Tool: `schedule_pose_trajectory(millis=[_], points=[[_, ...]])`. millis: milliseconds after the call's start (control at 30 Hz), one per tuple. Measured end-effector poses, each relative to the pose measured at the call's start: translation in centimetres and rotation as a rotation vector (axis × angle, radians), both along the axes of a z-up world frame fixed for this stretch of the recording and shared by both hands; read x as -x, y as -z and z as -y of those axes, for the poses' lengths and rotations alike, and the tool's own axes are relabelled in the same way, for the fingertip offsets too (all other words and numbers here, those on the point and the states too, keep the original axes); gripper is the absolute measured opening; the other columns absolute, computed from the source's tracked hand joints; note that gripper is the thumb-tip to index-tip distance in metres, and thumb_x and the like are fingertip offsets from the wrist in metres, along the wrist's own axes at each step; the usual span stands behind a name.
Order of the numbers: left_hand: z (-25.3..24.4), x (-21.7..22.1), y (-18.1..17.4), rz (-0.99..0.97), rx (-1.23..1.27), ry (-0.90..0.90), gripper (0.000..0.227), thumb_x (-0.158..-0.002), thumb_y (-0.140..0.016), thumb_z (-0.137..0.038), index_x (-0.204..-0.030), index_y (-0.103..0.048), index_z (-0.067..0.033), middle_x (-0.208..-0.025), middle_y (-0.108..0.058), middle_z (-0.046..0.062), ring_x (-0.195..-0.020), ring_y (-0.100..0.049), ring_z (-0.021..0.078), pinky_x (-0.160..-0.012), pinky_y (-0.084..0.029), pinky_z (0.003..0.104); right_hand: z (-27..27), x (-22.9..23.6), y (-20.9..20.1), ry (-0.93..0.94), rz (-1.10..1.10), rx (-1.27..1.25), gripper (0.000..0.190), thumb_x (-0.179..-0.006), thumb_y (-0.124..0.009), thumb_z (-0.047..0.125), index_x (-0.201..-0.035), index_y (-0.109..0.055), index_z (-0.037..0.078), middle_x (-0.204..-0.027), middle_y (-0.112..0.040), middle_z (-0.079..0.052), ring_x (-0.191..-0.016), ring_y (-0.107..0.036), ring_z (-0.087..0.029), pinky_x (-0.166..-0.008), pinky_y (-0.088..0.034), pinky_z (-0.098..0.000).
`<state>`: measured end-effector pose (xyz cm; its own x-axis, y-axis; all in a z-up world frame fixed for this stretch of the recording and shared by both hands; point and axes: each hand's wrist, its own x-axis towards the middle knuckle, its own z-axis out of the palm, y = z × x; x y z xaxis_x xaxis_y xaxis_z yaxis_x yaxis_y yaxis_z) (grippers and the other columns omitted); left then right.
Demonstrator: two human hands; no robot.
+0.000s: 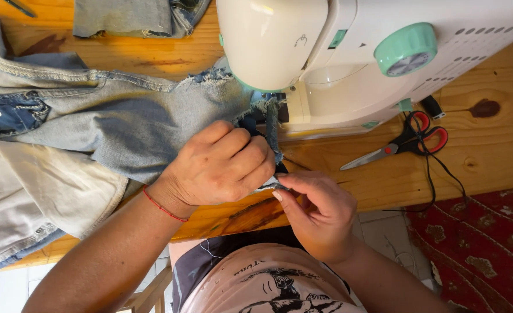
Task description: Repairing a hole in denim jeans by manually aligning fabric and pulling loose threads near a sewing machine.
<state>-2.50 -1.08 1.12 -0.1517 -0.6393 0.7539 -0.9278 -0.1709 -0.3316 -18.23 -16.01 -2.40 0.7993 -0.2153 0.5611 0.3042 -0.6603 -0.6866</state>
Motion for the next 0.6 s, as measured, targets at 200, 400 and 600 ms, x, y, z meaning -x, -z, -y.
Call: schedule_pose_trajectory(millis=[200,400,600], points=[[0.0,0.2,0.2,-0.013,0.0,0.03,0.025,-0.104,-0.053,-0.005,-0.081,-0.057,-0.0148,-0.076,-0.049,-0.001,-0.064,-0.038,0.0174,-0.061,-0.032,0.031,-0.4,-0.1,-0.5,0.018,0.138,0.156,0.011,-0.085,-0.078,-0.009,-0.091,-0.074,0.0,-0.09,-0.075,-0.014,-0.078,-0.075,-0.023,-0.072,-0.063,-0.0318],[0.0,0.1,0.0,-0.031,0.007,0.066,0.024,-0.103,-0.052,-0.003,-0.082,-0.055,-0.0138,-0.075,-0.048,0.0,-0.062,-0.038,0.0176,-0.059,-0.032,0.031,-0.3,0.1,-0.3,-0.008,0.009,-0.008,0.009,-0.088,-0.075,-0.004,-0.094,-0.075,0.002,-0.1,-0.076,-0.016,-0.08,-0.074,-0.019,-0.066,-0.058,-0.025],[0.0,0.2,-0.2,0.022,0.009,0.099,0.018,-0.102,-0.054,-0.002,-0.088,-0.06,-0.0118,-0.084,-0.058,0.002,-0.064,-0.044,0.0169,-0.059,-0.033,0.029,1.4,-0.8,-0.1,-0.059,-0.079,-0.378,0.008,-0.094,-0.067,0.003,-0.102,-0.066,0.0,-0.101,-0.073,-0.017,-0.071,-0.07,-0.016,-0.062,-0.066,-0.0228]])
